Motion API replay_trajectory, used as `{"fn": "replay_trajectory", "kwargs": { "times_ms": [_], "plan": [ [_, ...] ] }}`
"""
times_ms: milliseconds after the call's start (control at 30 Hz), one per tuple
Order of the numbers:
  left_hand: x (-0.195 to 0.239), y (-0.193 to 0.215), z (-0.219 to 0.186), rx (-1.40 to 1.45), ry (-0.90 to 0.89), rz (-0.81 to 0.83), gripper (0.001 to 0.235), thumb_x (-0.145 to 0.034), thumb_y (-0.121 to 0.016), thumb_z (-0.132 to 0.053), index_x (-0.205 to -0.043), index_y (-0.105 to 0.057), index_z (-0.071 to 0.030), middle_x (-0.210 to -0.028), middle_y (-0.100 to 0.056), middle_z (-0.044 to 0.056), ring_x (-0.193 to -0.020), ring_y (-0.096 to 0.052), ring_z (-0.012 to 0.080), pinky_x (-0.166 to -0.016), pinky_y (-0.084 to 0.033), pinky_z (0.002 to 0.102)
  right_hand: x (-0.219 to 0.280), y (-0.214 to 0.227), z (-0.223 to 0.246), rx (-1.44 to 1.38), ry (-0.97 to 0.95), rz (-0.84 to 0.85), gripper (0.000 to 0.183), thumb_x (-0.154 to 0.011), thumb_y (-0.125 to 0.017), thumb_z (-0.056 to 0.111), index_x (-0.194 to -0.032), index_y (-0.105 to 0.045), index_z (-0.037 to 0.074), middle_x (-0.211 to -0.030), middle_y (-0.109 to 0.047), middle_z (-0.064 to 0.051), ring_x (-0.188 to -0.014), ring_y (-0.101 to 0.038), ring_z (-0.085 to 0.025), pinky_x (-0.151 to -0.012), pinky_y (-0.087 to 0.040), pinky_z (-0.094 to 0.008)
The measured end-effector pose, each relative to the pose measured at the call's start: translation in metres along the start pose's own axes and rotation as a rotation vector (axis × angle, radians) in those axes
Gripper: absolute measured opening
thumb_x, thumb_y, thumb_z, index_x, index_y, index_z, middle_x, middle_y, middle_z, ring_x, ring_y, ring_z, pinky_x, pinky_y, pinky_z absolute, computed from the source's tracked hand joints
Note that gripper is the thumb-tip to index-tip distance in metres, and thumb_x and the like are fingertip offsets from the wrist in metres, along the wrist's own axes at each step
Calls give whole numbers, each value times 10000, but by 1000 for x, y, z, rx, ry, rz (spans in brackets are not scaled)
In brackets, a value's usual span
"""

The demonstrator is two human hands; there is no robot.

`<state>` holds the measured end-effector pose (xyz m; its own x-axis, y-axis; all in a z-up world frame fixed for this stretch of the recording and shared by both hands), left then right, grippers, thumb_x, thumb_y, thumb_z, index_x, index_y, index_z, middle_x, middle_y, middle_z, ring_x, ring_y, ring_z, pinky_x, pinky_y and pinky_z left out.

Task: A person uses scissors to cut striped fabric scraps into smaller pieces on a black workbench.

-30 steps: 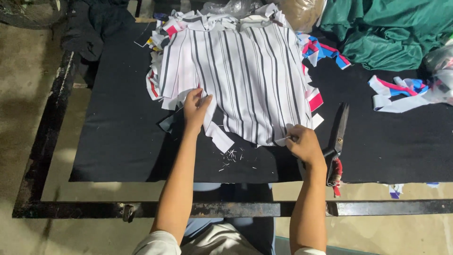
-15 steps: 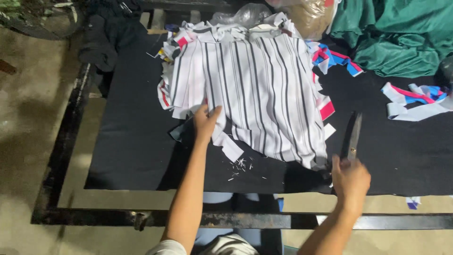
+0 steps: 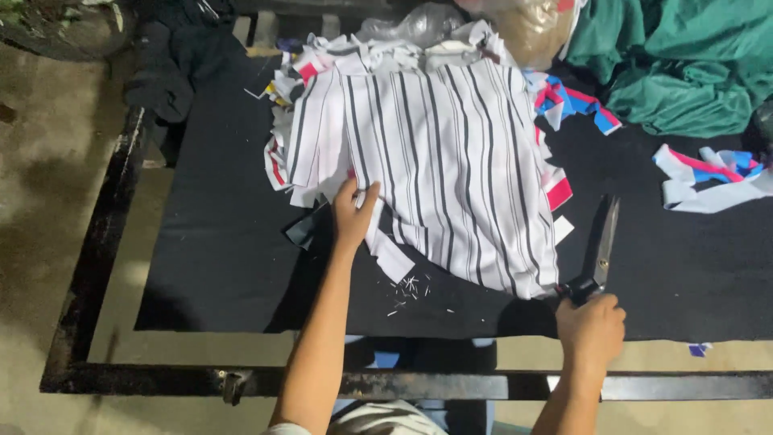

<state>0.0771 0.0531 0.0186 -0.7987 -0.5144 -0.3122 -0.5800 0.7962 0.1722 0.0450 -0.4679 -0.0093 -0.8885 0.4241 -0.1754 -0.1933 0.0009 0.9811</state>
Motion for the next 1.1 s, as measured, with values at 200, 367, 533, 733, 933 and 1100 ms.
{"fn": "replay_trajectory", "kwargs": {
  "times_ms": [200, 367, 533, 733, 933, 1100],
  "plan": [
    [1, -9, -1, 302, 246, 64, 383, -927, -693, -411, -1116, -695, -78, -831, -688, -6, -714, -597, 88, -667, -484, 231, -7, 19, 12, -26, -83, 200, 611, -892, -650, 473, -1132, -622, -88, -1069, -707, -288, -983, -673, -539, -803, -542, -601],
    [7, -16, 19, 480, 526, -21, 316, -832, -809, -356, -1022, -673, -142, -735, -448, -75, -696, -455, 59, -609, -369, 208, -18, 42, 30, 77, 13, 486, 576, -885, -629, 520, -1083, -738, -9, -1085, -756, -251, -1021, -690, -501, -830, -558, -534],
    [12, -20, 22, 499, 681, -15, 319, -854, -781, -277, -1086, -667, -89, -930, -691, 20, -805, -621, 112, -659, -458, 243, -25, 4, -14, -539, 2, 617, 368, -949, -571, 272, -995, -742, -50, -832, -692, -203, -790, -631, -341, -711, -482, -417],
    [19, -20, 20, 476, 859, 9, 447, -795, -798, -359, -1108, -583, -122, -1048, -546, -2, -957, -480, 123, -729, -379, 273, 7, -60, -9, -2044, -440, 1147, 347, -967, -634, 381, -1089, -558, 65, -714, -435, 90, -517, -373, -36, -495, -308, -192],
    [14, -16, 14, 260, 570, 76, 356, -892, -737, -391, -847, -502, -128, -760, -404, -51, -748, -394, 92, -661, -315, 252, 80, 6, 81, -2483, -365, 1473, 558, -891, -824, 507, -1070, -505, 86, -727, -441, 57, -512, -390, -28, -409, -325, -172],
    [5, -12, 0, 114, 315, 19, 548, -911, -723, -421, -663, -290, -194, -630, -227, -86, -582, -230, 69, -579, -211, 264, 126, 45, 137, -2366, -262, 1619, 787, -785, -823, 675, -1090, -481, 35, -777, -366, 22, -609, -358, -104, -500, -344, -242]
  ]
}}
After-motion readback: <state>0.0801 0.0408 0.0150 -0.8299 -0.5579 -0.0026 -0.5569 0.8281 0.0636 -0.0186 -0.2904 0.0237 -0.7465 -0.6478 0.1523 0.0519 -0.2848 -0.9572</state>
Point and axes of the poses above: each hand's wrist, its own x-axis away from the middle knuckle, its own y-axis out of the back of the hand, z = x × y, the point moved 8 cm from there along -x, towards the middle knuckle
